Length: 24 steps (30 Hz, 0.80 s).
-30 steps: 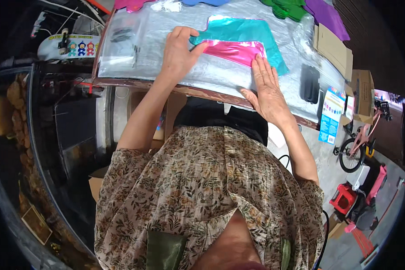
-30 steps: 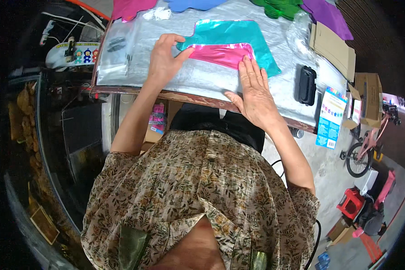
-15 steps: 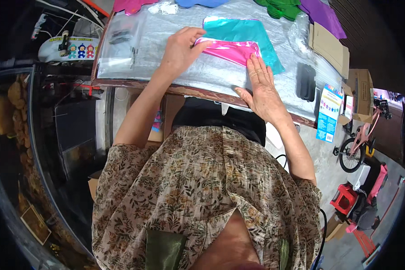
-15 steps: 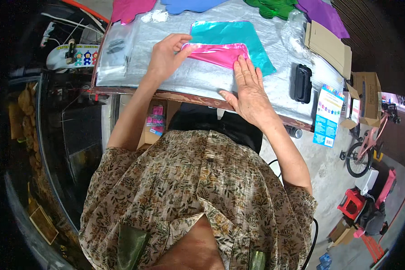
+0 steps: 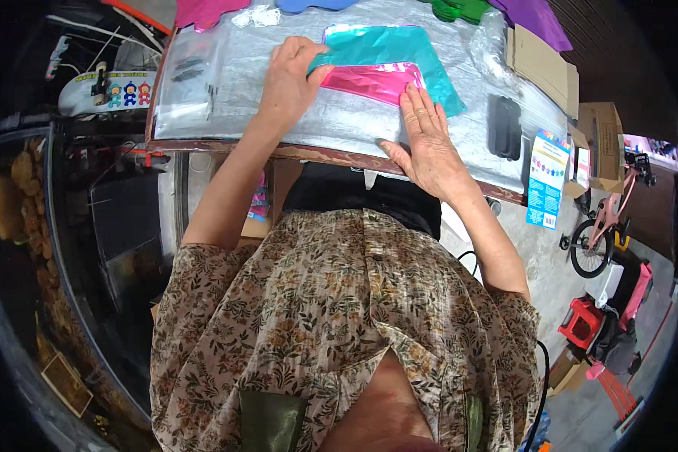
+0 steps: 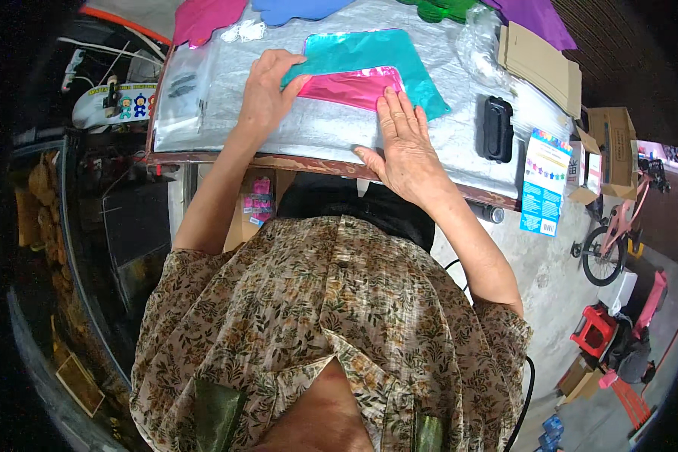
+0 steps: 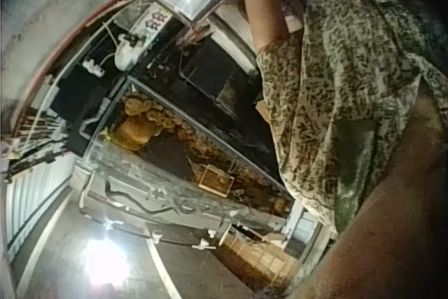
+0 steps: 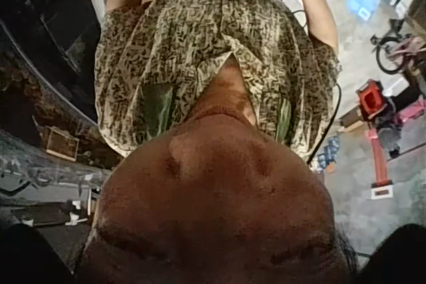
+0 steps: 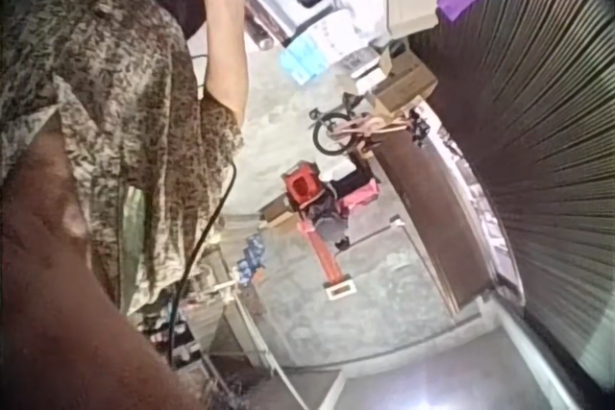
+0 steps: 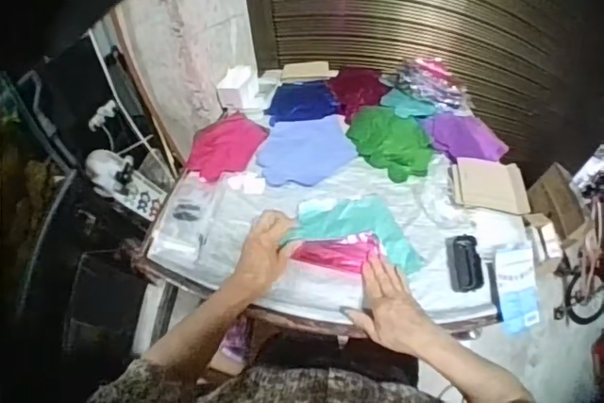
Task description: Folding and sorting various colored plastic foil sheets on a workbench.
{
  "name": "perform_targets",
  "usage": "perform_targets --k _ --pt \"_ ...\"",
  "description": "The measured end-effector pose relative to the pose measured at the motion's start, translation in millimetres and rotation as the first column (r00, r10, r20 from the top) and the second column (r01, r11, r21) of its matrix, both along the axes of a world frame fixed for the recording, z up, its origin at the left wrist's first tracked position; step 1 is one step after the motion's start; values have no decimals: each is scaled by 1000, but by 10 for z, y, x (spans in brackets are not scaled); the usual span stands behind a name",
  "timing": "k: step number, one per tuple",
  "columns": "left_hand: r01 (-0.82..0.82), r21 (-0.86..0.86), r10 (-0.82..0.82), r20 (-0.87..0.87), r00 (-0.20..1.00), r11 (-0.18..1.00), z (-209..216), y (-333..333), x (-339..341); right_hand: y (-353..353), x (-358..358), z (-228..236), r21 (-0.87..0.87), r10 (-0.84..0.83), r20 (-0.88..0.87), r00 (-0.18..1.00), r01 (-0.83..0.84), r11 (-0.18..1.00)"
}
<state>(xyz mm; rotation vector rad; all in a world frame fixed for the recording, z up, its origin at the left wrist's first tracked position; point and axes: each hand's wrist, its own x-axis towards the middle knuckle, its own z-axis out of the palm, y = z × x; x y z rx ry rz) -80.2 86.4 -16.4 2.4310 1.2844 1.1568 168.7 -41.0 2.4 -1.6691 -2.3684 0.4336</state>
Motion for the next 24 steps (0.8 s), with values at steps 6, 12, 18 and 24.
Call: perform_targets --k 6,12,18,24 --pt "243 57 -244 7 970 968 119 -237 660 12 -30 86 31 8 29 1000 -8 999" --pt "171 -28 -173 -78 982 985 -57 -210 807 249 105 234 39 -15 46 999 14 999" --pt "159 -28 -161 -123 979 987 -23 -231 883 1423 557 24 361 -18 -91 996 50 931" --pt "76 22 -70 -200 977 997 7 -288 881 1960 601 32 171 0 43 999 -8 985"
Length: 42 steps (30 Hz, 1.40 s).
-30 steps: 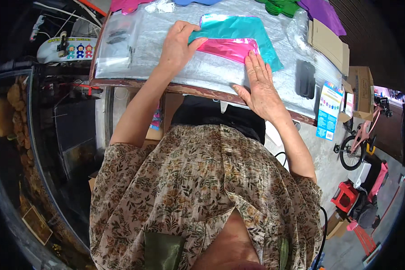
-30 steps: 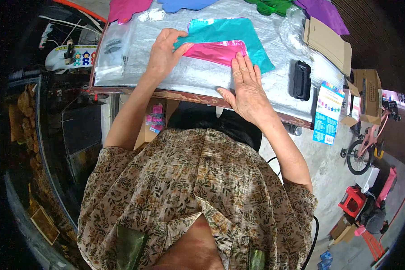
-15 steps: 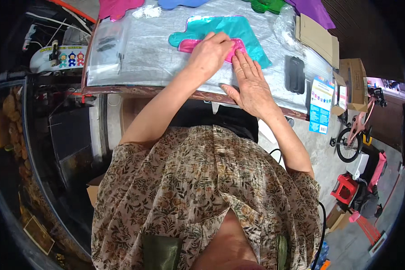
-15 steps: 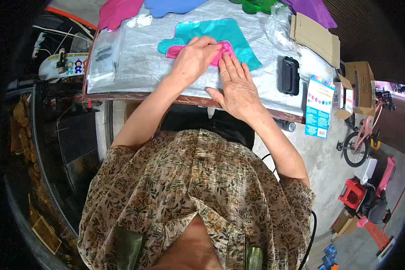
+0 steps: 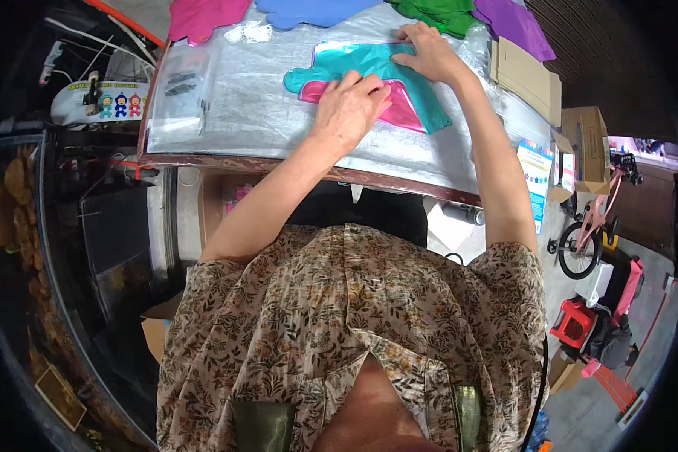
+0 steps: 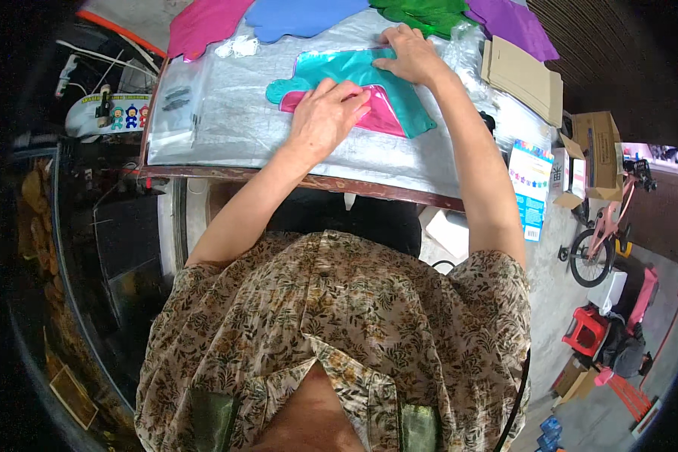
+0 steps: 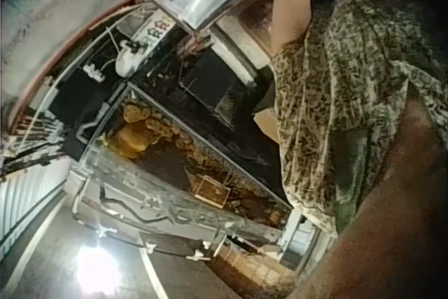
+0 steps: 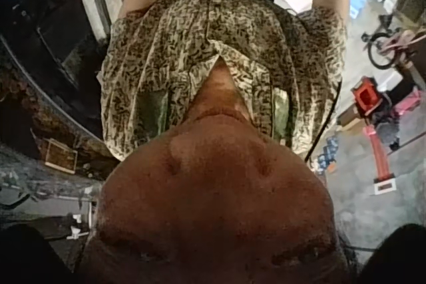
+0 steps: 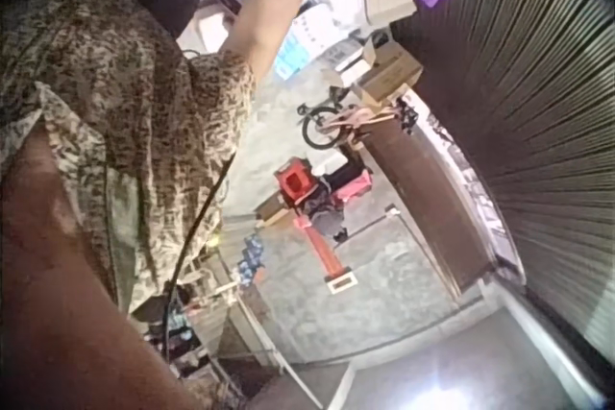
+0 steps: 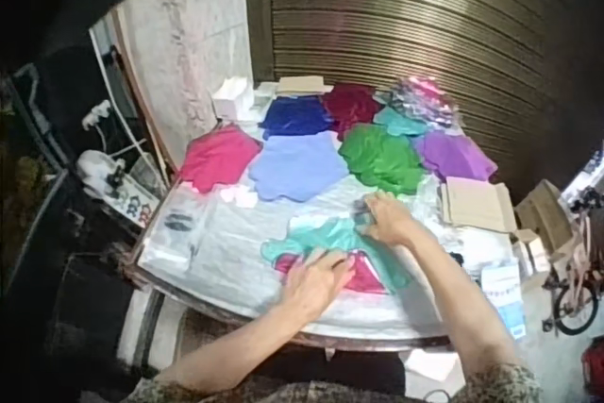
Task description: Folding and sorting various colored plastic foil sheets on a workbench.
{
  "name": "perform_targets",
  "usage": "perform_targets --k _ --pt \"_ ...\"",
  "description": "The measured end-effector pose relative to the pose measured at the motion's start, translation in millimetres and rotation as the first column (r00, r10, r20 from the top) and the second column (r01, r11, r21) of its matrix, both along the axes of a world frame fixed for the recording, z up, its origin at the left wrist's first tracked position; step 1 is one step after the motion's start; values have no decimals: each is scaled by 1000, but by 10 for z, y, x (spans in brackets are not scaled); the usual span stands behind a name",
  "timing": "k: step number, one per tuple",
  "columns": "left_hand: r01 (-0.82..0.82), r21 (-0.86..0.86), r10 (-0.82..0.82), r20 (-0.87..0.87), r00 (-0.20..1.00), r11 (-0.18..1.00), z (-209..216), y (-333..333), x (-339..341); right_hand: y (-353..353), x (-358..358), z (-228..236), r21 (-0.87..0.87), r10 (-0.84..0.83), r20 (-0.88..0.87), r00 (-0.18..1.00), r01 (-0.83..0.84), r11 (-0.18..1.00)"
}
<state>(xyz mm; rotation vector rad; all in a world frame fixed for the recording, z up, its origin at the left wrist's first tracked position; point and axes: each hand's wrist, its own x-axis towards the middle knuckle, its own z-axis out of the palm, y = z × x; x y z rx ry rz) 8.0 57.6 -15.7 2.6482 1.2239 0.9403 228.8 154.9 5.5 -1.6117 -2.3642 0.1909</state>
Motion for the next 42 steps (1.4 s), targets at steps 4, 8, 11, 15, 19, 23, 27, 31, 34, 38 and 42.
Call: perform_targets --k 4,8,11,15,19,23,27,31,34,38,42 --pt "-41 12 41 -43 998 999 5 -45 4 58 25 57 -126 28 15 999 -26 992" --pt "-42 1 42 -45 998 999 6 -47 0 41 43 25 -14 78 27 997 -78 997" --pt "-36 3 36 -48 998 999 11 -26 0 89 104 9 30 134 -10 991 -134 991" --pt "-41 9 42 -56 998 999 12 -27 1 65 103 91 -96 133 -368 920 -180 979" --pt "-47 15 48 -53 997 999 20 -11 -8 -165 -1 146 -344 -352 -609 711 163 925" --pt "-50 -7 50 -44 998 999 -5 -12 -10 -410 -50 170 -484 -402 -612 681 80 871" --pt "-47 -46 46 -33 998 998 36 -9 -31 -896 -267 123 -36 -32 -583 812 13 999" --pt "-28 -92 25 -33 999 995 34 4 -91 -1136 -299 -29 228 153 -425 892 -59 972" --pt "8 -141 -5 23 1000 990 -61 107 -167 -1237 -318 -104 227 148 -391 909 -61 972" --pt "162 -193 -137 136 981 968 -101 198 -303 -1274 -334 -120 270 192 -259 947 -120 955" --pt "-40 2 40 3 999 999 -1 301 -449 -1347 -409 -98 221 119 -132 984 -88 971"
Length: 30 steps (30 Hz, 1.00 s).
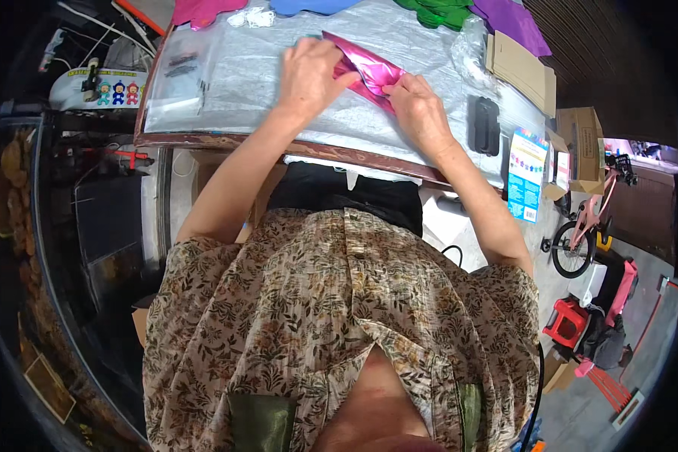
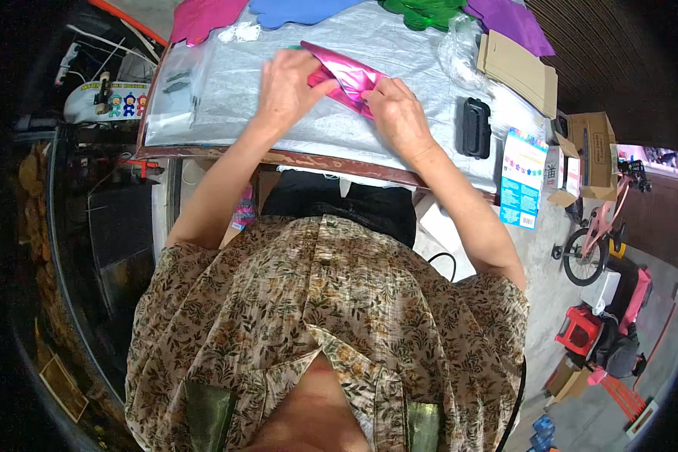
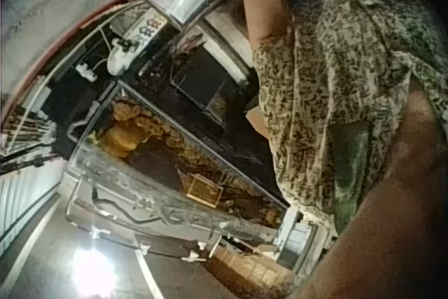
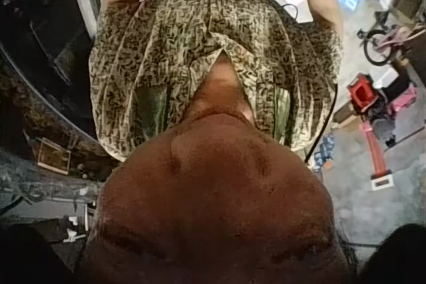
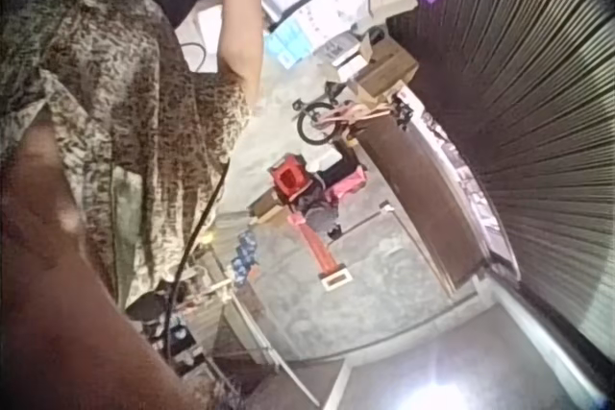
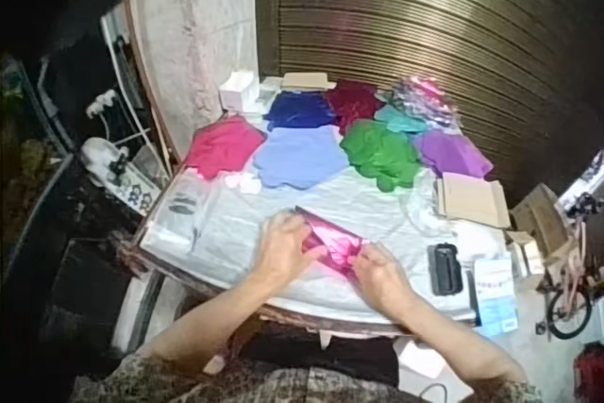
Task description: Folding and sorting various colored plastic foil sheets on a workbench.
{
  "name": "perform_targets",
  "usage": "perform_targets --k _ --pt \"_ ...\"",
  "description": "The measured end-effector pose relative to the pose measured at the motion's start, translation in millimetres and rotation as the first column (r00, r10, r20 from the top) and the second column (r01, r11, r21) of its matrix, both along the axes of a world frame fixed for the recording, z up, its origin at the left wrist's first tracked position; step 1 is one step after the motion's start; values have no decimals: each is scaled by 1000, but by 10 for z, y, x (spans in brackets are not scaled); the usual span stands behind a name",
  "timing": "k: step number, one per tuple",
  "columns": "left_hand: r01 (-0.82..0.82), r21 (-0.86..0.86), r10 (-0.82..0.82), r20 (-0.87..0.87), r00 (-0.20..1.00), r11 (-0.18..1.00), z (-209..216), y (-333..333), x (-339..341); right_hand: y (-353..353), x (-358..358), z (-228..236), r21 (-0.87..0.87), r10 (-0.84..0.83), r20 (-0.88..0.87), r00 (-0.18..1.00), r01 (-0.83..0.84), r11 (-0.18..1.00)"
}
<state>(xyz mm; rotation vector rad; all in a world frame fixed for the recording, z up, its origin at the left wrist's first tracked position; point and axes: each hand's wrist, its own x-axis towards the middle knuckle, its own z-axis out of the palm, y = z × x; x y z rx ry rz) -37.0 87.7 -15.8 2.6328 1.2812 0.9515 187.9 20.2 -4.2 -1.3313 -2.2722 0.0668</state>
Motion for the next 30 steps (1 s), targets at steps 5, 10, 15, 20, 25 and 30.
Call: perform_targets --k 5,10,15,20,25,30 --pt "-245 73 240 74 968 967 -43 220 4 -75 -157 -34 13 -75 -64 995 76 997" --pt "-87 -122 106 162 981 989 -175 603 195 -106 -300 -36 -96 -168 -186 968 152 984" --pt "141 -190 -98 217 971 972 -198 894 434 -128 -403 -29 -129 -262 -213 941 239 962" --pt "204 -194 -163 206 965 960 -214 1011 491 -178 -458 -138 15 -240 -50 970 241 970" --pt "214 -263 -158 216 963 941 -192 987 531 -139 -425 -109 13 -207 -6 978 208 978" --pt "203 -224 -145 247 958 953 -223 973 538 -158 -425 -86 -13 -181 87 980 183 983"
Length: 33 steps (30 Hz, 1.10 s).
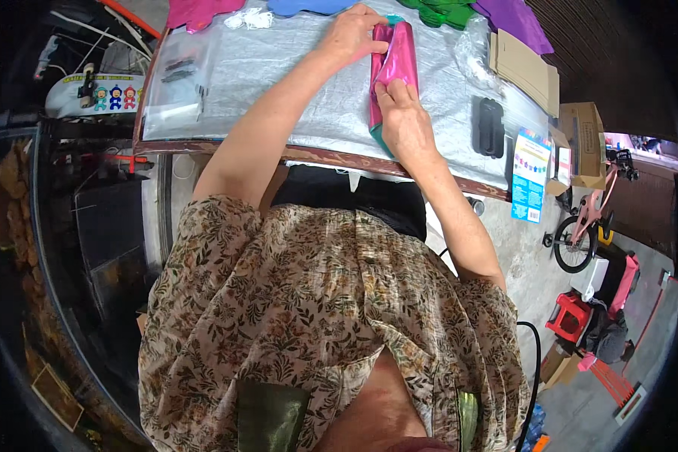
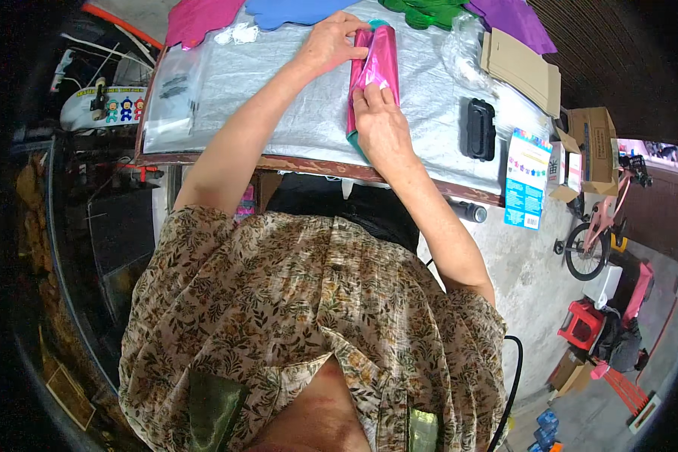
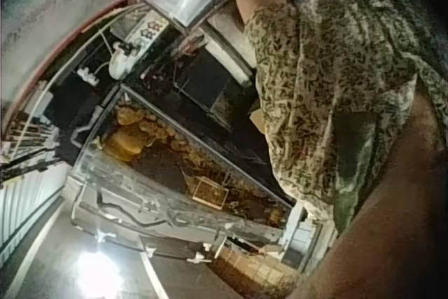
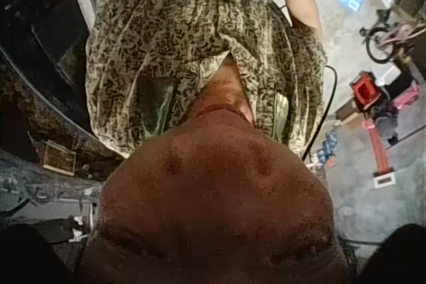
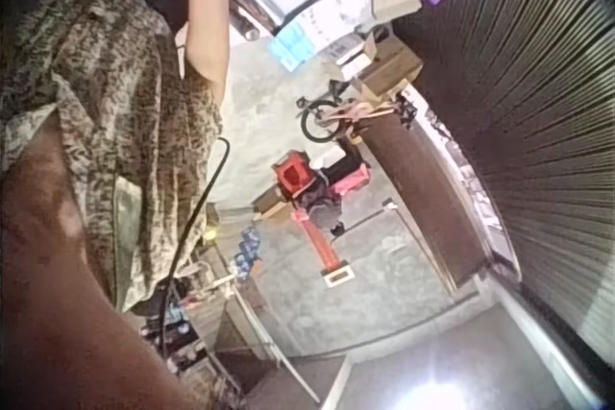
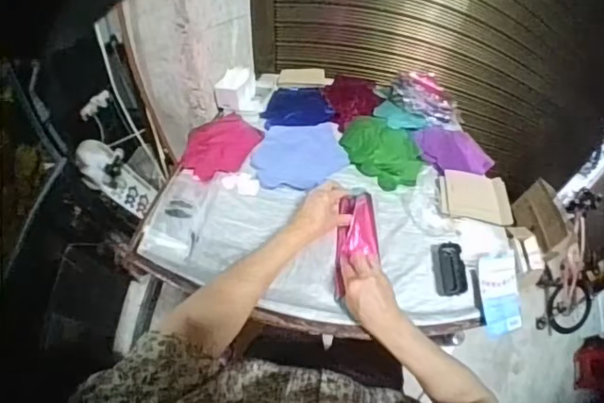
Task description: Folding and sorting various colored plastic foil sheets on a workbench.
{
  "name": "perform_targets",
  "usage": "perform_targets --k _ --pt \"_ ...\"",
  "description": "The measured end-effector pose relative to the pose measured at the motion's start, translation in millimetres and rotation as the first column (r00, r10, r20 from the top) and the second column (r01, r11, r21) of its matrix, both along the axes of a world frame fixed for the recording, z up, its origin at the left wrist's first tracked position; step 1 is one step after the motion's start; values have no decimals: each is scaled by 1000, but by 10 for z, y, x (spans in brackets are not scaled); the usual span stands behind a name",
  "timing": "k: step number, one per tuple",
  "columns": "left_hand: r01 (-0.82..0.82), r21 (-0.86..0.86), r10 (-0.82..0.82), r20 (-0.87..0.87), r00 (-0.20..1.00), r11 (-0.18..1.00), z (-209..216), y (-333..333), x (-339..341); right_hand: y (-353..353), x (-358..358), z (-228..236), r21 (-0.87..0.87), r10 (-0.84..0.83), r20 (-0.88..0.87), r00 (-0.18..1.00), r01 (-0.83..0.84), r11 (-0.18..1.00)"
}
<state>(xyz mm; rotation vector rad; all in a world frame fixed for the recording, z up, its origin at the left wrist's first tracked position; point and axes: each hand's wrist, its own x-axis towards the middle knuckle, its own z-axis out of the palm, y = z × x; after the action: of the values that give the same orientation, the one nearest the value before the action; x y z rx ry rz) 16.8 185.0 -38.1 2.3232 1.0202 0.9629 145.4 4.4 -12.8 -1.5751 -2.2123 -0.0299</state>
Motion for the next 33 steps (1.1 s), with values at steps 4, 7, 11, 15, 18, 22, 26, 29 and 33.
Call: perform_targets --k 4,7,11,15,18,22,26,29,33 --pt "-7 0 7 5 1000 1000 -18 36 -48 -32 -44 52 -11 26 72 997 -25 1000" --pt "-35 2 34 92 995 999 45 -59 -28 -35 -49 49 -31 23 109 994 -20 999" --pt "-79 -130 114 291 950 988 283 -524 -17 -11 1 14 64 57 92 994 -63 996" --pt "-10 -238 41 128 991 971 275 -1049 -104 -47 -21 53 -58 6 35 999 -4 998" --pt "-34 -164 63 169 984 986 214 -1136 -89 -30 -20 75 -1 28 -51 998 -28 1000" --pt "-31 -145 64 224 972 989 134 -1149 -101 14 70 99 -67 -12 -91 996 6 998" --pt "13 -185 27 215 976 983 110 -1172 -94 148 354 105 -297 -126 -622 773 -84 951" --pt "15 -148 7 147 989 989 157 -1223 -87 312 566 240 -366 -244 -526 815 43 930" --pt "4 -29 -4 31 1000 1000 210 -1258 -91 462 765 388 -651 -402 -456 794 10 759"
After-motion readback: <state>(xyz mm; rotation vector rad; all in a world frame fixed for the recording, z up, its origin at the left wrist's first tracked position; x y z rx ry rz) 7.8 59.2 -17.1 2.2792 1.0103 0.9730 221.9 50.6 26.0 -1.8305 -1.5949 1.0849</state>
